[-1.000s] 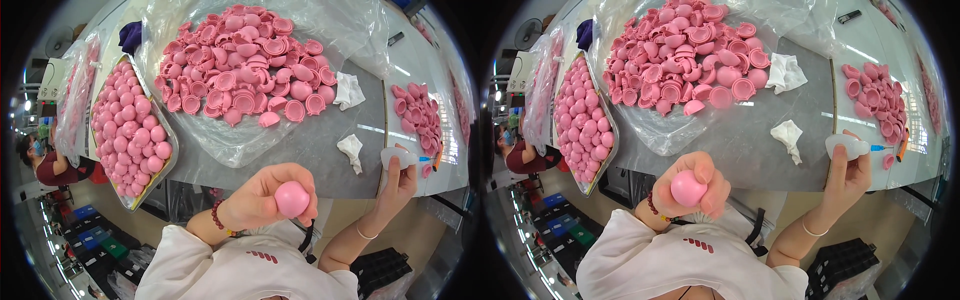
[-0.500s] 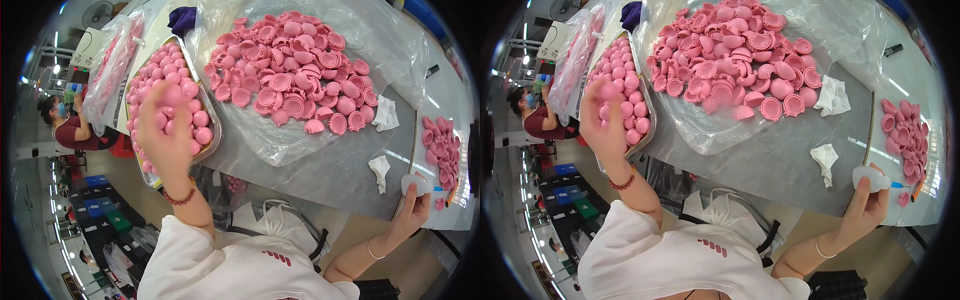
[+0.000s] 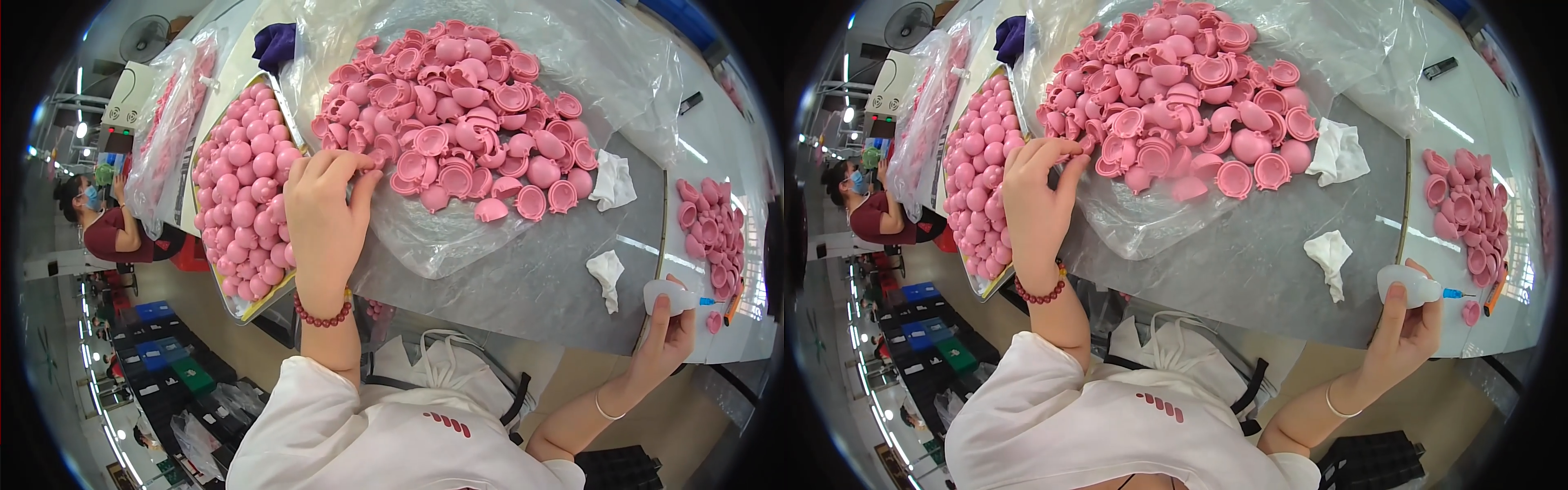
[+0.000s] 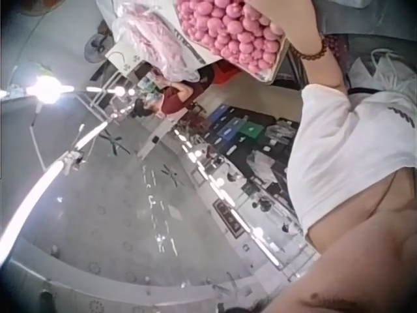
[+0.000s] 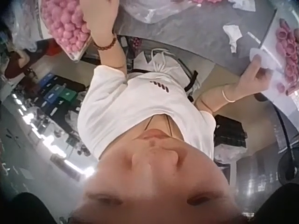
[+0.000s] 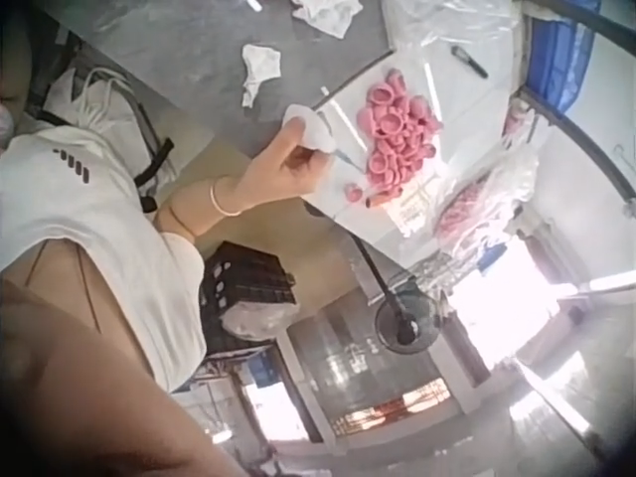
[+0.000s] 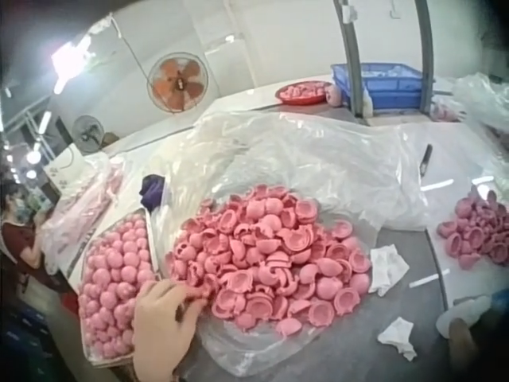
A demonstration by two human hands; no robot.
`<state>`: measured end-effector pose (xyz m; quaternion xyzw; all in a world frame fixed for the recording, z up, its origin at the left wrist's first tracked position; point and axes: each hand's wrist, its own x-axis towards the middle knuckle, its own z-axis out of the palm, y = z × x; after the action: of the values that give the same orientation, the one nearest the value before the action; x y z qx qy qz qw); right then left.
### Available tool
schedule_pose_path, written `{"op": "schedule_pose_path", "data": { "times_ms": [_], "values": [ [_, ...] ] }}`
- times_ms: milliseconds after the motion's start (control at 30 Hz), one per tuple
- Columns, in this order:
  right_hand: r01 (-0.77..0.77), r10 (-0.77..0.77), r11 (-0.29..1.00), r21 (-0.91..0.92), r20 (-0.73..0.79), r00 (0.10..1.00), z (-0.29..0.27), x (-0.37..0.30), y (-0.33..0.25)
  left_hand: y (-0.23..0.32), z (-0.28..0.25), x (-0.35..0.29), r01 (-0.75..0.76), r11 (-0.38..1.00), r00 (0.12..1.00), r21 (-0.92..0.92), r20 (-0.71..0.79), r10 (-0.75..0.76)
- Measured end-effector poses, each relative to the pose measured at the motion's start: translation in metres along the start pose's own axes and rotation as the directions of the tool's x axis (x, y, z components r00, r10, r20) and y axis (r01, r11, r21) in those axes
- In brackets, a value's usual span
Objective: Applying glue to pink plastic toy halves and pressing them together to assemble pieces.
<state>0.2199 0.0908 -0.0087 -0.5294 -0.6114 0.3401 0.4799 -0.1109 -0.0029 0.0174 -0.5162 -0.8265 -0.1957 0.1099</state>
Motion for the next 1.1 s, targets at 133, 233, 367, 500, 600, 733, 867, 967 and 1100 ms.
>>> {"op": "schedule_pose_path", "data": {
  "times_ms": [133,233,367,500,600,733,867,967,1100],
  "values": [
    [0.057,-0.055,0.998,0.016,-0.093,0.994,0.001,-0.002,0.005,0.008,0.0,-0.006,-0.024,0.962,0.995,-0.273,-0.096,-0.003],
    [0.253,-0.243,0.959,0.13,-0.087,0.966,-0.005,-0.005,0.007,0.033,-0.013,-0.021,-0.108,0.657,0.994,-0.747,-0.076,0.076],
    [-0.125,-0.089,0.789,0.601,0.313,0.946,0.026,-0.037,-0.046,0.087,-0.007,-0.037,-0.133,0.279,0.907,-0.951,-0.003,0.421],
    [-0.315,0.063,0.681,0.661,0.376,0.924,0.045,-0.06,-0.055,0.107,0.014,-0.047,-0.003,0.198,0.894,-0.98,0.087,0.44],
    [-0.208,0.055,0.752,0.625,0.255,0.965,0.045,-0.061,-0.042,0.117,0.021,-0.052,-0.01,0.203,0.905,-0.979,0.078,0.417],
    [-0.052,-0.137,0.662,0.748,0.189,0.972,0.035,-0.058,-0.031,0.126,0.023,-0.055,0.118,0.192,0.852,-0.974,0.199,0.484],
    [-0.029,-0.246,0.595,0.803,0.217,0.945,0.035,-0.059,-0.021,0.128,0.024,-0.061,0.413,0.002,0.796,-0.911,0.361,0.486],
    [-0.031,-0.249,0.672,0.74,0.265,0.931,0.036,-0.056,-0.019,0.128,0.023,-0.059,0.598,-0.202,0.754,-0.776,0.459,0.471],
    [-0.065,-0.177,0.679,0.731,0.249,0.952,0.032,-0.051,-0.023,0.124,0.025,-0.059,0.63,-0.247,0.73,-0.736,0.453,0.512]
  ]
}}
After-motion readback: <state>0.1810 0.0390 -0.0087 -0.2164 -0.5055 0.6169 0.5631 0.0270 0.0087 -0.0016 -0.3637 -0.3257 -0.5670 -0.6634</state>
